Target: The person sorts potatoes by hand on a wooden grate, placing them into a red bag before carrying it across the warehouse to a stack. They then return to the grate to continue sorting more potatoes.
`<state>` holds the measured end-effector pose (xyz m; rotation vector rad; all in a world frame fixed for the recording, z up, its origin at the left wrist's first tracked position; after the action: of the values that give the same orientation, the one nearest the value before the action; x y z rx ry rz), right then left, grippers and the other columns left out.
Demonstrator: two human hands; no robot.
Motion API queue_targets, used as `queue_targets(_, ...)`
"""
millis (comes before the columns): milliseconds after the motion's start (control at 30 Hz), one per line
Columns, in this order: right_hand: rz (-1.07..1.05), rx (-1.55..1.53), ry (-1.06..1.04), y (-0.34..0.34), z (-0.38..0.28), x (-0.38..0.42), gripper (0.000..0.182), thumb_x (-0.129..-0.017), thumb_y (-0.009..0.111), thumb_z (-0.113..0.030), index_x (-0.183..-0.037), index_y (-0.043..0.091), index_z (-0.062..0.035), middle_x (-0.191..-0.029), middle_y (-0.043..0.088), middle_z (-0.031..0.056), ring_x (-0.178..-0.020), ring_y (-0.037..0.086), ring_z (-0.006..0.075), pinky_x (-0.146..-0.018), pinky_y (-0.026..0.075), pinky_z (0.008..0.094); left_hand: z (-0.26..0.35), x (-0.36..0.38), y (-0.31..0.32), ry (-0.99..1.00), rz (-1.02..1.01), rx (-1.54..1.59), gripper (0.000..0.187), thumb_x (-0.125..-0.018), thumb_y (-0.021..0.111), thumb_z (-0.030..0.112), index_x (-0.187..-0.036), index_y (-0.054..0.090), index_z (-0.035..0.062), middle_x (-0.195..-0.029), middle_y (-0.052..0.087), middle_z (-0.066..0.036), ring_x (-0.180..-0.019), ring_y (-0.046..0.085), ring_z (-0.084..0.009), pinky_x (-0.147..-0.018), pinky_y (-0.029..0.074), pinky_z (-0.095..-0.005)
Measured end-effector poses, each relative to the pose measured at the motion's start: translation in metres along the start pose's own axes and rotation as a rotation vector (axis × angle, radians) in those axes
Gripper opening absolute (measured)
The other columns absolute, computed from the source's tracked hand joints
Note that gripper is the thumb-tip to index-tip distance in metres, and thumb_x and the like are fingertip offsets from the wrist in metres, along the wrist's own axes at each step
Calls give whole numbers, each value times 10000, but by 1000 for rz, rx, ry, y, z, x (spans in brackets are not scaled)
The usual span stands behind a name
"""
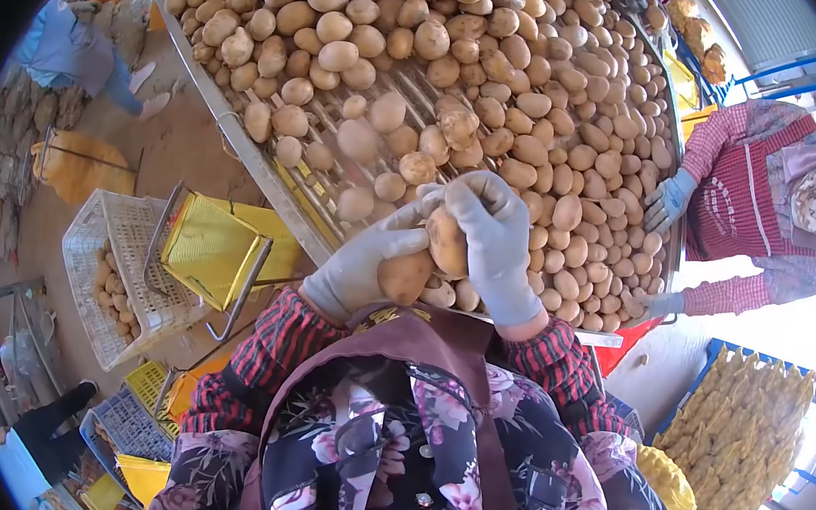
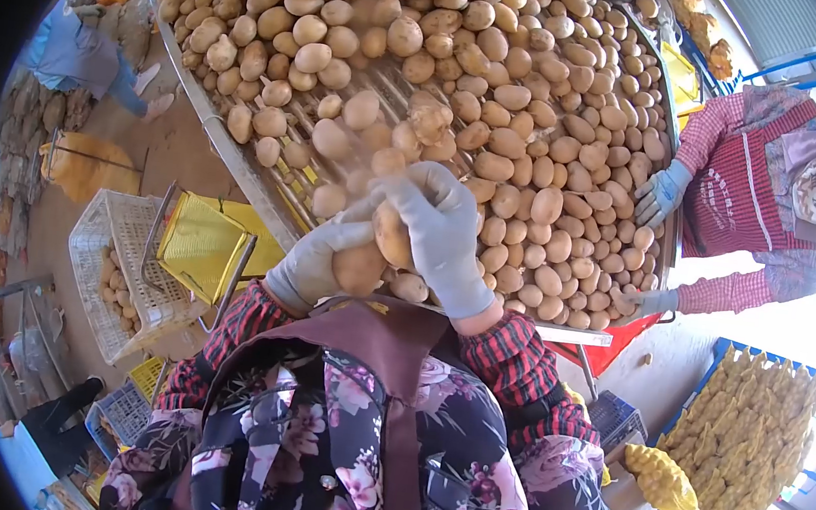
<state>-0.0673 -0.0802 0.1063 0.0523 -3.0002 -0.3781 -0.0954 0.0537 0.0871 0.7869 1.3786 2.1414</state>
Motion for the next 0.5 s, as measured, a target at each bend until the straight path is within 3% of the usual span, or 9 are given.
queue_targets(100,99,-35,18,1,0,-5,169,-961,622,-104,-1071,676,12,-855,706,41,-772,662,122,-692,520,253,0,-3,-1,-22,-39,-67,662,-965,596,167,-1529,285,15,-1472,447,-106,-1334,469,-203,-1109,386,-331)
queue_targets(133,126,219,-124,3,-9,-4,187,-977,597,-110,-1084,673,23,-889,715,68,-789,676,140,-698,529,259,2,-4,-4,-22,-38,-68,662,-965,596,167,-1529,285,15,-1472,447,-106,-1334,469,-203,-1109,386,-331)
queue_targets(167,148,471,-266,6,-16,-3,208,-992,573,-115,-1097,671,35,-922,724,95,-806,689,158,-704,537,265,5,-5,-11,-39,-3,-311,669,-966,600,191,-1528,286,10,-1464,453,-111,-1323,476,-207,-1103,392,-334)
queue_targets(200,142,469,-264,6,-15,-4,208,-992,573,-115,-1097,671,35,-922,724,95,-806,689,158,-704,537,265,8,-4,-15,-56,38,-552,677,-967,605,216,-1527,287,5,-1457,460,-116,-1312,483,-210,-1097,398,-337)
queue_targets(300,48,330,-153,-4,-10,-11,257,-996,568,-123,-1176,637,47,-958,717,126,-852,699,191,-752,555,284,11,-6,-2,21,-107,-447,678,-971,607,288,-1509,315,-4,-1421,490,-130,-1263,520,-218,-1082,414,-346)
queue_targets(367,-119,-378,295,-20,-1,-22,320,-1011,520,-90,-1303,548,36,-1046,691,140,-983,681,195,-895,551,309,-2,-3,-8,-14,-134,-265,660,-974,600,309,-1492,339,-6,-1404,503,-130,-1249,530,-217,-1078,419,-350)
queue_targets(400,-139,-438,237,-27,8,-28,358,-989,535,-77,-1330,520,33,-1100,676,140,-1053,658,194,-951,526,316,-5,-4,-11,-49,-161,-80,645,-977,594,330,-1474,363,-8,-1387,516,-129,-1235,541,-216,-1074,423,-354)
queue_targets(433,-163,-499,181,-35,16,-34,404,-967,550,-64,-1356,491,30,-1154,661,139,-1123,634,194,-1007,501,322,0,-7,-11,-35,-162,-84,645,-977,594,330,-1474,363,-8,-1387,516,-129,-1235,541,-216,-1074,423,-354)
queue_targets(500,-409,218,-38,-8,-20,-14,507,-887,638,-90,-1360,494,23,-1227,637,113,-1176,595,198,-1038,458,313,2,-4,-14,-48,-177,-125,603,-982,585,338,-1441,398,-4,-1367,529,-120,-1231,548,-215,-1072,426,-351)
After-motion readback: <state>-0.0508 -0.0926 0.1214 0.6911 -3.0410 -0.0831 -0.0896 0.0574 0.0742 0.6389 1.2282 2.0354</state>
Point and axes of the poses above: each hand's wrist, its own x-axis away from the middle knuckle, its own y-axis out of the palm, z = x × y, the point moved 4 cm from there along -x, towards the middle knuckle
